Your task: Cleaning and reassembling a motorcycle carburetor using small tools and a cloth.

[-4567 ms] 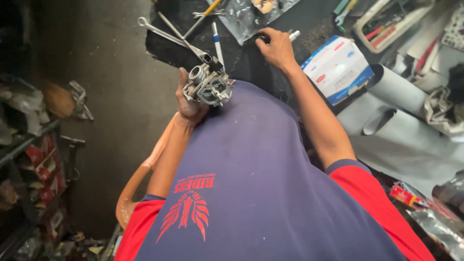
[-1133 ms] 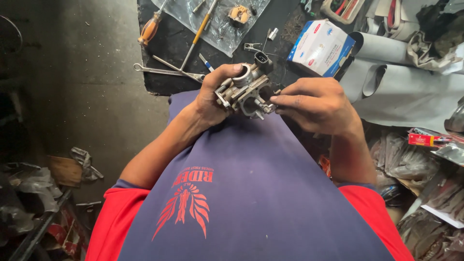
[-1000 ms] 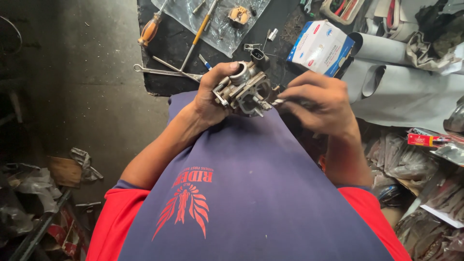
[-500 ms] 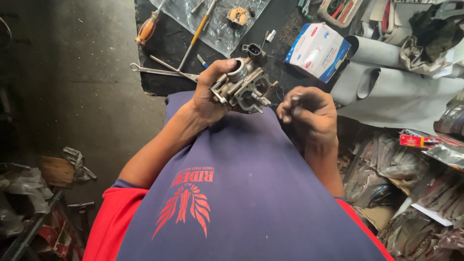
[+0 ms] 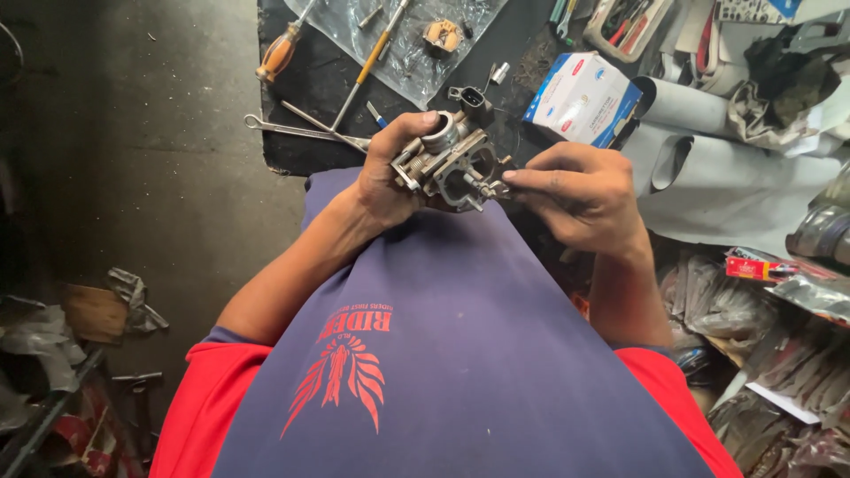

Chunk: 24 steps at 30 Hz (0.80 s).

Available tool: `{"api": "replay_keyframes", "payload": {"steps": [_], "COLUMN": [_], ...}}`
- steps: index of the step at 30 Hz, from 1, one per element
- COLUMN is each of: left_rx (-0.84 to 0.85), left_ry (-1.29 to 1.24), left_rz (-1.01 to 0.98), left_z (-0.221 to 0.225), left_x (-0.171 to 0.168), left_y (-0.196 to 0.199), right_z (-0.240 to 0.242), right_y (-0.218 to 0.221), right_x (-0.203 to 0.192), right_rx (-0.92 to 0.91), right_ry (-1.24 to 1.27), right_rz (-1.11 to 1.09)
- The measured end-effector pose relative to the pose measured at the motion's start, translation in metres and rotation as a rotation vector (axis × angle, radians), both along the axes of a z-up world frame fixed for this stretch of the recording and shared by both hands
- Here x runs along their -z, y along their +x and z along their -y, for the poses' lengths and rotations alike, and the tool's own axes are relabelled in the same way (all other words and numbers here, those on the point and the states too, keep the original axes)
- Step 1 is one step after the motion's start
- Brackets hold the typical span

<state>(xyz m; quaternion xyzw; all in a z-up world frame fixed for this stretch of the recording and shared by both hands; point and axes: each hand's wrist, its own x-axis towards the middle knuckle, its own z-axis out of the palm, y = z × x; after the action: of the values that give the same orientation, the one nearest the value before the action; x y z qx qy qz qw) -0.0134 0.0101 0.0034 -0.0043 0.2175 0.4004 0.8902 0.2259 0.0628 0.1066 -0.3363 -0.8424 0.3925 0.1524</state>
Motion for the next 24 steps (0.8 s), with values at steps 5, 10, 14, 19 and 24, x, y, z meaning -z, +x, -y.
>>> {"api": "replay_keyframes", "payload": {"steps": [5,10,14,19,24], "left_rx": [0.003,0.038,0.003,-0.047,-0.071], "left_ry": [-0.004,-0.048,-0.075,-0.052,-0.061], "left_rz": [-0.017,-0.001,0.018,0.026,-0.017], "left_z": [0.002,0.000,0.001,0.005,0.004], "left_x": [0.004,0.001,0.005,0.015,0.009], "left_y": [-0.001,0.001,0.005,0.011,0.013], "right_z": [-0.001,0.003,0.010,0.021,0.027], "right_y": [-0.005,-0.008,-0.012,-0.017,-0.017], "right_x": [-0.001,0.002,0.010,0.018,0.030], "right_rx": [-0.018,-0.023,0.073,0.171,0.229], "right_ry": [-0.018,-0.017,-0.040,-0.052,0.025], "right_rz": [0.001,-0.004,-0.043,-0.101,-0.146]}}
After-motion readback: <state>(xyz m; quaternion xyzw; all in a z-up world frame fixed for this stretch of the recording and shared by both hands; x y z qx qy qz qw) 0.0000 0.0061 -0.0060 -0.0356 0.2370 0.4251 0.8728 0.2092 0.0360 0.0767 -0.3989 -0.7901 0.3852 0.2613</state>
